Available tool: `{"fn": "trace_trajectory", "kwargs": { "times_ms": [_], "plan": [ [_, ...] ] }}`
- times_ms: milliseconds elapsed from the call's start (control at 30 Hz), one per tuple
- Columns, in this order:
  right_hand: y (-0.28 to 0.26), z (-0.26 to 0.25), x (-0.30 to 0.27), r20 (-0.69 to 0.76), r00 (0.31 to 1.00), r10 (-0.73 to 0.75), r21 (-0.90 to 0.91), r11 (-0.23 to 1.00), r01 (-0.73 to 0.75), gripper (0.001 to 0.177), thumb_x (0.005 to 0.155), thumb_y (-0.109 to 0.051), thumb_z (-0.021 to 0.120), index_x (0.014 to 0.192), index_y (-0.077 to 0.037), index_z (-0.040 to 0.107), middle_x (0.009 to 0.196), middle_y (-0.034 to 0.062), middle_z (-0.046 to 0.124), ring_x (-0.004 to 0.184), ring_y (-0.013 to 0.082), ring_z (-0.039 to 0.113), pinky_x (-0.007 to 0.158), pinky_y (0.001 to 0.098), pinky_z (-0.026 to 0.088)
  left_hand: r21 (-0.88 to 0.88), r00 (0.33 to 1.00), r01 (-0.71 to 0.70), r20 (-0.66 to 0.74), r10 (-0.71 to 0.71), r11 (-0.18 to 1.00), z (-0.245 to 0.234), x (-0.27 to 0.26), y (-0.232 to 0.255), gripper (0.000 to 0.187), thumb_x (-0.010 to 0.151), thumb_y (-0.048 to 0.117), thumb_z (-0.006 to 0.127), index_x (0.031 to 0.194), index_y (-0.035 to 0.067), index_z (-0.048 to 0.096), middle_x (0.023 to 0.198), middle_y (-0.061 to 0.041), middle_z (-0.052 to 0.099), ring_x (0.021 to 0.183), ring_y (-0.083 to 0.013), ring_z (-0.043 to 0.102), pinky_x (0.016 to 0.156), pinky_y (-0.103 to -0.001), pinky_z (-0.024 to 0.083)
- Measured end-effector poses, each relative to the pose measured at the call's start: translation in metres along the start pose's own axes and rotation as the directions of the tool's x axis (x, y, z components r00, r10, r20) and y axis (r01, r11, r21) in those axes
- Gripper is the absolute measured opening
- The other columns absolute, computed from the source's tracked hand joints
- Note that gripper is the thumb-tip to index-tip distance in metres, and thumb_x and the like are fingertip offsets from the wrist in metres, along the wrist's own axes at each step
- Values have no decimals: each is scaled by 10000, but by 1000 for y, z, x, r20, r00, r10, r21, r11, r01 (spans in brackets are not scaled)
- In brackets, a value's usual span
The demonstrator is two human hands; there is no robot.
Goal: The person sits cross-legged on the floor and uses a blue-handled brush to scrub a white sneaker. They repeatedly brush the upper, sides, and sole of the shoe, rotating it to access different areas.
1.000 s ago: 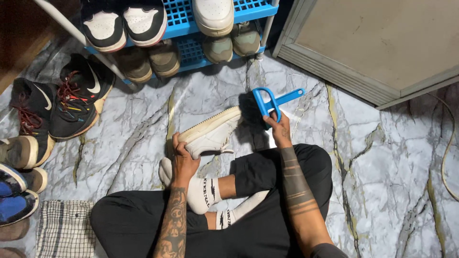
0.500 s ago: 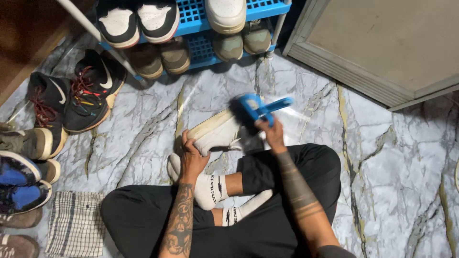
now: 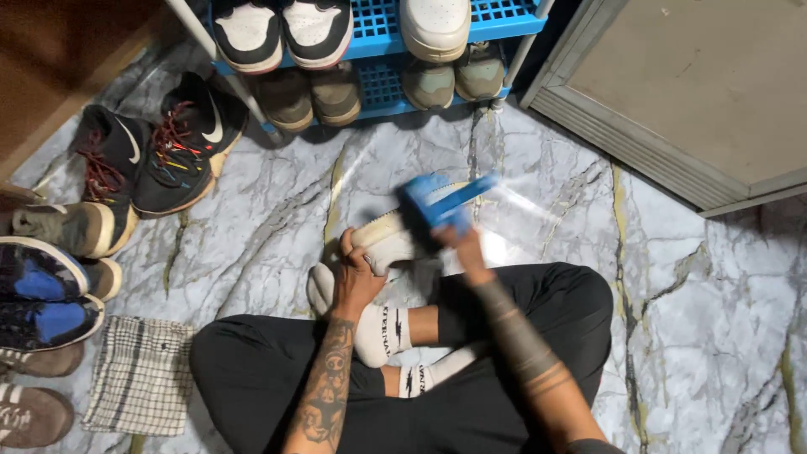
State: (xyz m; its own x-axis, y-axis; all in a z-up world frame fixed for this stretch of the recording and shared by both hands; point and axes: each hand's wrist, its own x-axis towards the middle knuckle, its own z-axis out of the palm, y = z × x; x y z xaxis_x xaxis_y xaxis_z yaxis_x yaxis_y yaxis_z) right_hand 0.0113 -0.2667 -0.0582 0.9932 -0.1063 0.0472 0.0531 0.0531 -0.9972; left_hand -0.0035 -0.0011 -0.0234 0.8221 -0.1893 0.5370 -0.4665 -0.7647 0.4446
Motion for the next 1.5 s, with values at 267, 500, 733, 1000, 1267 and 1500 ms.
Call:
{"fn": "trace_trajectory", "kwargs": {
  "times_ms": [267,500,733,1000,1267,1500],
  "plan": [
    [-15,-27,-21,-95,913,-397,-776,604,182,57,899,-31,532,934,-35,577,861,255,575,900,505,589,823,500,466,68,999,-42,-25,44,997,0,7,4,709,574,218,860,1037,154,327,1477,-238,408,1218,-436,542,915,-526,519],
    [7,29,-27,318,815,-484,-389,718,578,615,952,-532,594,1211,23,640,1146,268,670,1135,467,630,1014,529,492,368,604,395,587,-540,842,63,-57,-59,408,915,417,460,1303,482,570,1161,69,737,1018,-236,747,947,-413,600],
    [-55,-59,21,-276,777,-565,-677,688,260,120,876,-61,670,839,-146,594,798,63,541,766,289,571,746,379,450,6,998,41,41,-41,999,28,-11,-14,697,597,160,843,1034,150,301,1580,-251,273,1313,-488,471,985,-533,524],
    [-30,73,-34,479,788,-387,-538,579,612,439,785,-360,704,1166,-148,659,1135,85,602,1055,316,610,900,422,525,82,965,124,222,-139,989,47,-51,-34,284,731,138,695,960,149,527,1216,-187,464,1088,-451,552,786,-568,513],
    [-49,-44,18,-325,776,-540,-726,668,161,102,861,-162,690,828,-154,594,871,44,479,786,292,525,755,388,428,-262,901,376,329,-284,889,-21,18,14,747,550,108,938,1019,91,357,1634,-270,56,1412,-528,338,1148,-554,406],
    [-47,94,-48,343,843,-415,-745,426,513,240,638,-106,690,865,-177,651,895,49,566,888,312,608,808,429,515,-288,854,454,410,-320,843,-24,32,-3,781,592,210,891,1115,119,318,1568,-273,173,1319,-481,454,1073,-508,476]
  ]
}}
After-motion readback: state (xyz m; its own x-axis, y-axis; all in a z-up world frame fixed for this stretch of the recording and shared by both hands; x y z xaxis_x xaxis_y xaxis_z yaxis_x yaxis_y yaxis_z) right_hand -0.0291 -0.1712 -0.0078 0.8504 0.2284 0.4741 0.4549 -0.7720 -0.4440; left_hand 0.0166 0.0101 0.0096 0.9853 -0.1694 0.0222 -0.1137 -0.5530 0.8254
